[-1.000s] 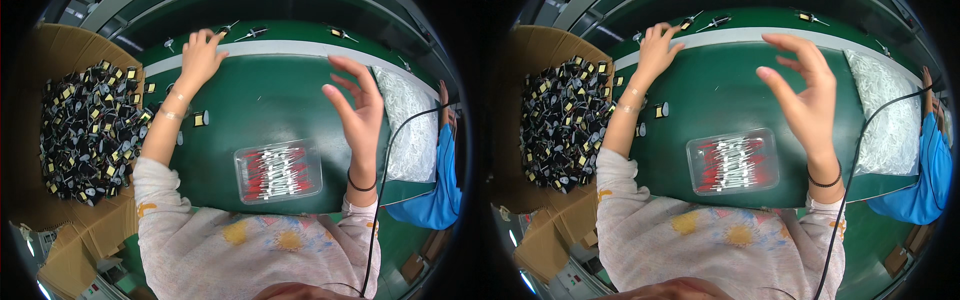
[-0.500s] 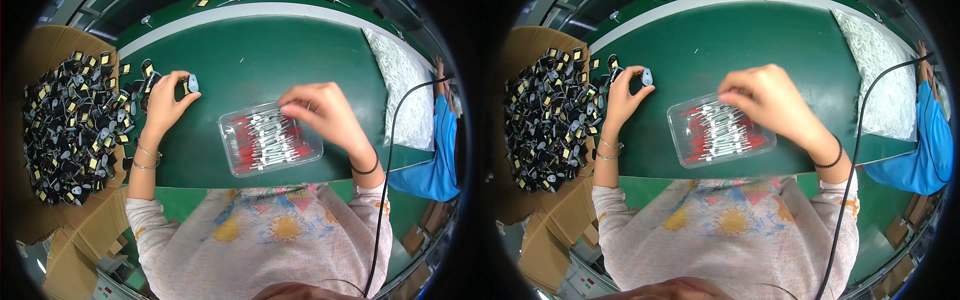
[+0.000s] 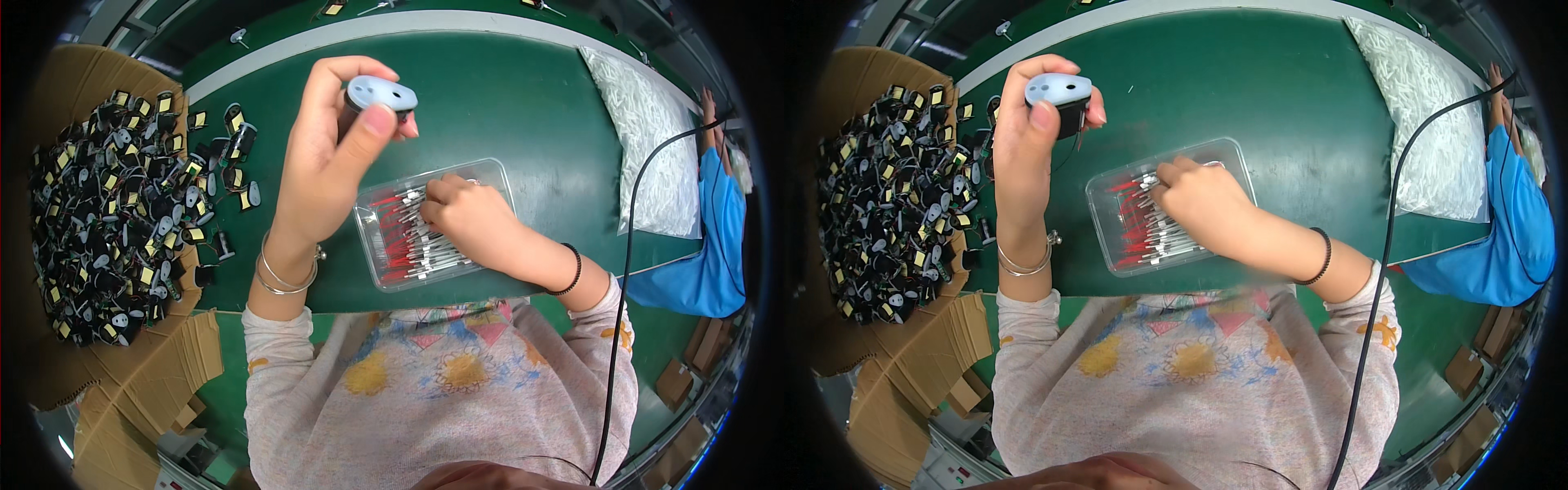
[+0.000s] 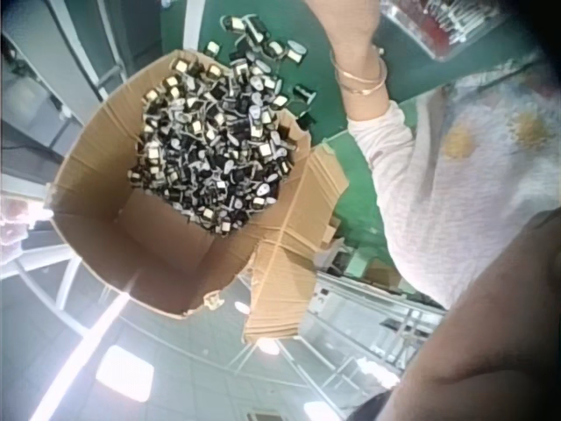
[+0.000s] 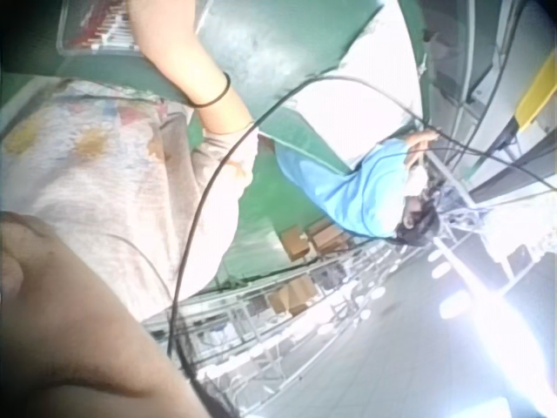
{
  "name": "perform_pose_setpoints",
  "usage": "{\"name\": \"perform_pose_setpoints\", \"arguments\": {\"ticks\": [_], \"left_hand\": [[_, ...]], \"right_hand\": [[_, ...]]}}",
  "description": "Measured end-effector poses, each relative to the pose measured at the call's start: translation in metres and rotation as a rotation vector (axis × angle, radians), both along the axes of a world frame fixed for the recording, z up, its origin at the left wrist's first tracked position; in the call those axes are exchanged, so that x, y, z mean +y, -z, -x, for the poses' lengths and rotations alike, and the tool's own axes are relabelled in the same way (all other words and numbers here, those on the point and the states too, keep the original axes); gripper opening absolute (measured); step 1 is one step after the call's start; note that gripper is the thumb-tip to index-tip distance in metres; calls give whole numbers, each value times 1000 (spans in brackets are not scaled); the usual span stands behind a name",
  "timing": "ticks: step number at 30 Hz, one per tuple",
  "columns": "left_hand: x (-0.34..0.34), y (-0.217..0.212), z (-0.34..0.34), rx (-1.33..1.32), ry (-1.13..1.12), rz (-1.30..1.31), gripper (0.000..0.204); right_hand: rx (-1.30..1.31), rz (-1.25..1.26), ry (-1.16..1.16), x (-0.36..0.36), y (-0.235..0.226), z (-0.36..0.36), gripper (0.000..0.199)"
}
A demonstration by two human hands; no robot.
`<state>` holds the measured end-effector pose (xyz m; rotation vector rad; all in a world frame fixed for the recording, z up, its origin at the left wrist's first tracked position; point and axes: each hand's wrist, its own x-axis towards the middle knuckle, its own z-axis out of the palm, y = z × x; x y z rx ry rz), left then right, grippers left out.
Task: The person assembles electrical components by hand and using a small metal tool, picking up metal pins from a container and inserting them into holes in a grey plastic base.
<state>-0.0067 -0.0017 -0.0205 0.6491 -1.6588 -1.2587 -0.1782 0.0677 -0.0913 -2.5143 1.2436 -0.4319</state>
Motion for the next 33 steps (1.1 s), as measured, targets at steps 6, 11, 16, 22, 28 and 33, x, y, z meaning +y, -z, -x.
{"name": "perform_pose_setpoints", "arguments": {"ticks": [6, 11, 16, 22, 28, 33], "left_hand": [[-2, 0, -4, 57, 76, -10, 35], [-6, -5, -14, -31, 67, 161, 41], [2, -15, -14, 32, 46, -130, 50], [4, -10, -4, -36, 315, -67, 46], [7, -7, -1, -21, 382, -145, 45], [9, -11, -2, -19, 351, -157, 44]], "right_hand": [[58, 126, -31, 1, -11, 3, 15], [-340, -164, -91, -16, -62, 22, 12], [-1398, -457, 4, -35, -90, 34, 16], [-1518, -308, 63, -40, -80, 29, 14], [-1428, -284, -9, -33, -88, 24, 18], [-1136, -227, 8, -31, -94, 33, 17]]}}
